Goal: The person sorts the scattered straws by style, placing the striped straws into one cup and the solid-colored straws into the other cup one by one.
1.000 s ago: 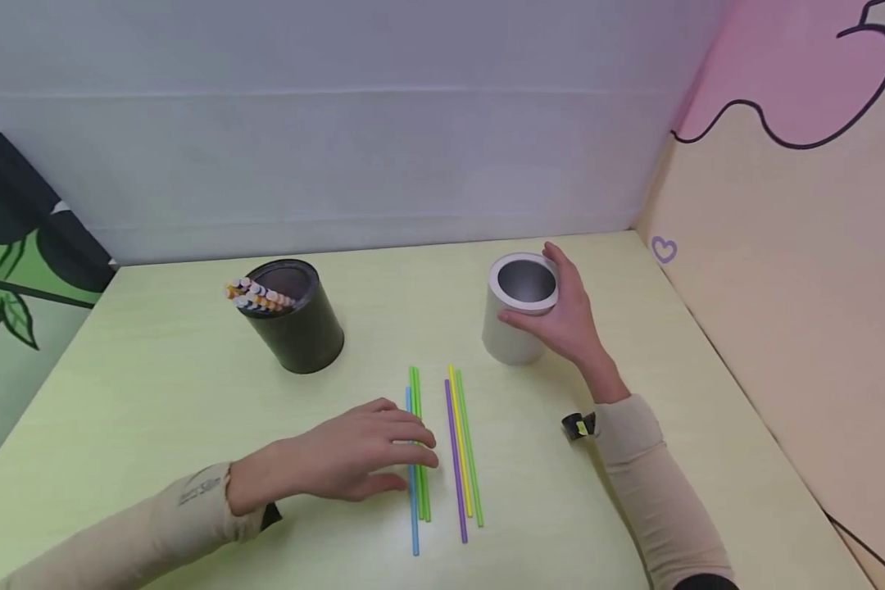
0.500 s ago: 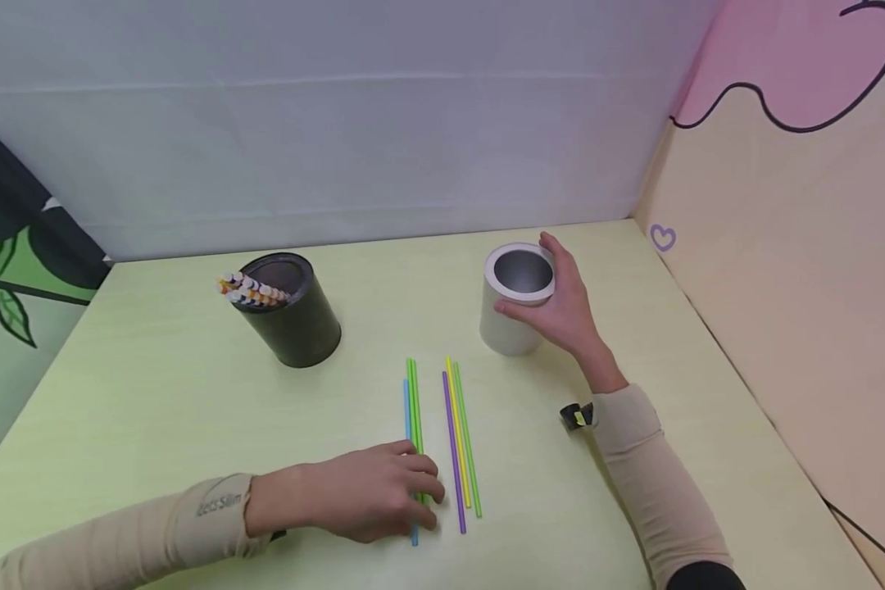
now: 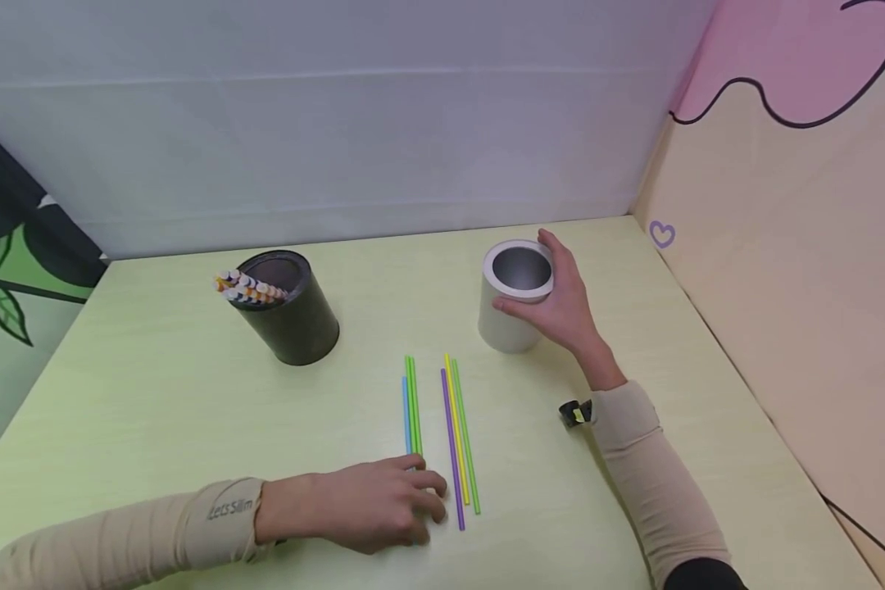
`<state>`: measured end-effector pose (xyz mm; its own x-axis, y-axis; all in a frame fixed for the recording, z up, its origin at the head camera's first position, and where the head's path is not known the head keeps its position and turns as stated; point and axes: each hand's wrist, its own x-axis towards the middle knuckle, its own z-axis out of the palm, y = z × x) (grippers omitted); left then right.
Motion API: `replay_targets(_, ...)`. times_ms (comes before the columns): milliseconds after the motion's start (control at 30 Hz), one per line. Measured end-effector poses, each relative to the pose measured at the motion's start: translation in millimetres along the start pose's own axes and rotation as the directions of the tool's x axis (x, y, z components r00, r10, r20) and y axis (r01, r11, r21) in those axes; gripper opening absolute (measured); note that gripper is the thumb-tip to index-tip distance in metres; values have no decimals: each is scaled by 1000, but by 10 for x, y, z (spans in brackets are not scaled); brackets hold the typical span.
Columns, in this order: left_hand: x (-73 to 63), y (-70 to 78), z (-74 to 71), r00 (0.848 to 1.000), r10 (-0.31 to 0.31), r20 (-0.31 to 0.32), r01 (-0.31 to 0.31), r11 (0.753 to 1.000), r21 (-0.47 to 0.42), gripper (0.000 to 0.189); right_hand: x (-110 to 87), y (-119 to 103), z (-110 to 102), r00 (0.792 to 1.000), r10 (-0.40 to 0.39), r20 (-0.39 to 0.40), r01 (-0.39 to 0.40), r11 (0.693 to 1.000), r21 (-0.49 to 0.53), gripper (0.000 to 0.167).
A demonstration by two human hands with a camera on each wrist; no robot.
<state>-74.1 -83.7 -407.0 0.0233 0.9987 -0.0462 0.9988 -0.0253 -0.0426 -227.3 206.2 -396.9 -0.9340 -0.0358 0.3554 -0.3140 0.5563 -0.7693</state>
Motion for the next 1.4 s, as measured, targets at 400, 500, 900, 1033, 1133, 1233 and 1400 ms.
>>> replay_targets(400,-5,46,-63,999,-4,-31,6,998,70,18,-20,8,-6,1000,1,6,-1,1000,-11,105)
replay_targets(500,-26,32,-130,999,-23,-49,27,996,87,18,-24,5,-13,1000,0,2,0,1000,-10,105)
replay_targets(900,-171,-165,-397,968,-98,-230,128,985,117,11,-37,-9,-33,1000,2,2,-2,1000,-5,105)
replay_targets(1033,-214,-239,-507,950,-122,-286,156,983,99,15,-35,-25,-39,1000,0,4,0,1000,-7,105)
replay_targets(1133,-242,-293,-588,928,-145,-342,181,980,76,17,-28,-31,-42,1000,-3,6,3,1000,-5,104)
replay_targets(1233,-268,-339,-656,902,-165,-400,204,977,56,18,-23,-31,-40,1000,-3,8,3,1000,-7,105)
replay_targets(1400,-301,-389,-756,869,-197,-454,232,973,22,22,-21,-35,-27,1000,-6,14,6,1000,-8,105)
